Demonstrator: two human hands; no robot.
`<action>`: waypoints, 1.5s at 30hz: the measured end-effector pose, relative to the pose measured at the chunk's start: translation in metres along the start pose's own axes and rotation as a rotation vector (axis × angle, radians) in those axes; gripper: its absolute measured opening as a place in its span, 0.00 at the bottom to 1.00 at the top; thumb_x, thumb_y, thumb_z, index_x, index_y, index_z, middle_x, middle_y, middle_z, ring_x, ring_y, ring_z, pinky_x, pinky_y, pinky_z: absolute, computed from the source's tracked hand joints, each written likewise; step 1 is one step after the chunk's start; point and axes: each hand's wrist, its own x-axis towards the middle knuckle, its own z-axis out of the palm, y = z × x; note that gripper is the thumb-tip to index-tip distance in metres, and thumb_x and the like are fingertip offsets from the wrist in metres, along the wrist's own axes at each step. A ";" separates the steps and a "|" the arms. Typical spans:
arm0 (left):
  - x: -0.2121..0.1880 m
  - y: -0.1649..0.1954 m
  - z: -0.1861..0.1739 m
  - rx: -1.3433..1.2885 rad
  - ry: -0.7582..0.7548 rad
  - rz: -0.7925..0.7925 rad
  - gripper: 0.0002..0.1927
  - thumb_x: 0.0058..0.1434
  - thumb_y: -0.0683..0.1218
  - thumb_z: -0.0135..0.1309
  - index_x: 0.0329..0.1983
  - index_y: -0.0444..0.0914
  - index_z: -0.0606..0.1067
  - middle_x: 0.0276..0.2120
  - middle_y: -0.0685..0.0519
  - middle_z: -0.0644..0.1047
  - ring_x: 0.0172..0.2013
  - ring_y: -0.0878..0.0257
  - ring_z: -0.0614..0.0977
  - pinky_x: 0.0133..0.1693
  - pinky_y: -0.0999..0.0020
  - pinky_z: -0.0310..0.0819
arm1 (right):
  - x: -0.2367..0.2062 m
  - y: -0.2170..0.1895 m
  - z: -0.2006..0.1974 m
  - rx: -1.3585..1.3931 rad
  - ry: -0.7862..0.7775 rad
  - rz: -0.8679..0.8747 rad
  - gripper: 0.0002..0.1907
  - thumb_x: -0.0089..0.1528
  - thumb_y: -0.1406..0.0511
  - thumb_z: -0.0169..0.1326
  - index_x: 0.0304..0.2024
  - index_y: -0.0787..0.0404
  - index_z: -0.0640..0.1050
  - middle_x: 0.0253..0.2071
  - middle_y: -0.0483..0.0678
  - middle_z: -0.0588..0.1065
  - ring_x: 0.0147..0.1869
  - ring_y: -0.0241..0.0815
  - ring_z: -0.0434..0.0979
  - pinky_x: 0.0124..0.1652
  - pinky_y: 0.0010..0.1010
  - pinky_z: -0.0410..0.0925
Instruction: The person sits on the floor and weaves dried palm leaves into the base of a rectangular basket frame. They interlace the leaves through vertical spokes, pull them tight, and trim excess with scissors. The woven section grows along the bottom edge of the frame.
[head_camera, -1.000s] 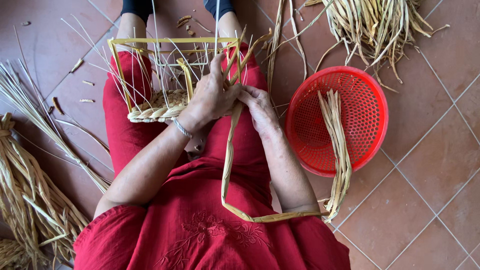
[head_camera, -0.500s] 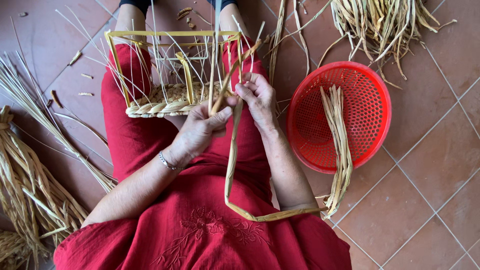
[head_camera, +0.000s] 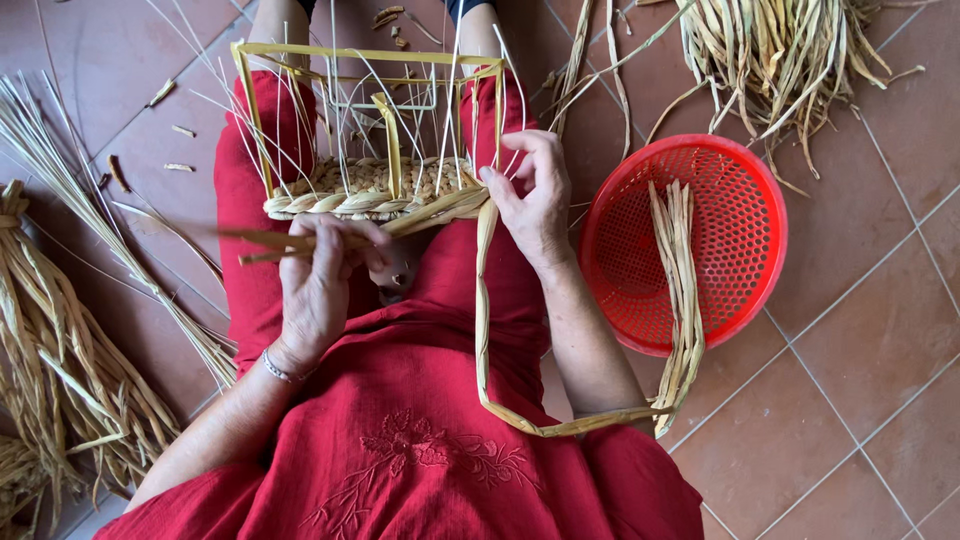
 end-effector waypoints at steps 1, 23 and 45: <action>0.002 0.000 -0.002 -0.069 0.065 -0.068 0.10 0.82 0.48 0.36 0.50 0.37 0.66 0.46 0.42 0.79 0.38 0.61 0.80 0.48 0.65 0.80 | 0.004 -0.007 -0.005 -0.047 -0.019 -0.149 0.16 0.60 0.73 0.65 0.47 0.61 0.76 0.45 0.48 0.74 0.42 0.42 0.77 0.41 0.29 0.71; -0.004 0.012 -0.010 0.163 -0.064 0.006 0.13 0.83 0.47 0.36 0.52 0.35 0.70 0.54 0.43 0.79 0.53 0.57 0.81 0.62 0.59 0.75 | 0.034 -0.024 -0.056 0.088 -0.709 -0.221 0.22 0.57 0.79 0.51 0.52 0.65 0.80 0.50 0.54 0.81 0.56 0.50 0.81 0.58 0.36 0.71; 0.063 0.038 0.064 1.020 -0.369 0.558 0.06 0.67 0.37 0.56 0.46 0.31 0.76 0.44 0.41 0.80 0.43 0.46 0.83 0.44 0.56 0.79 | 0.022 -0.011 -0.039 0.097 -0.511 0.003 0.10 0.66 0.73 0.57 0.50 0.64 0.77 0.43 0.50 0.80 0.47 0.42 0.84 0.45 0.31 0.76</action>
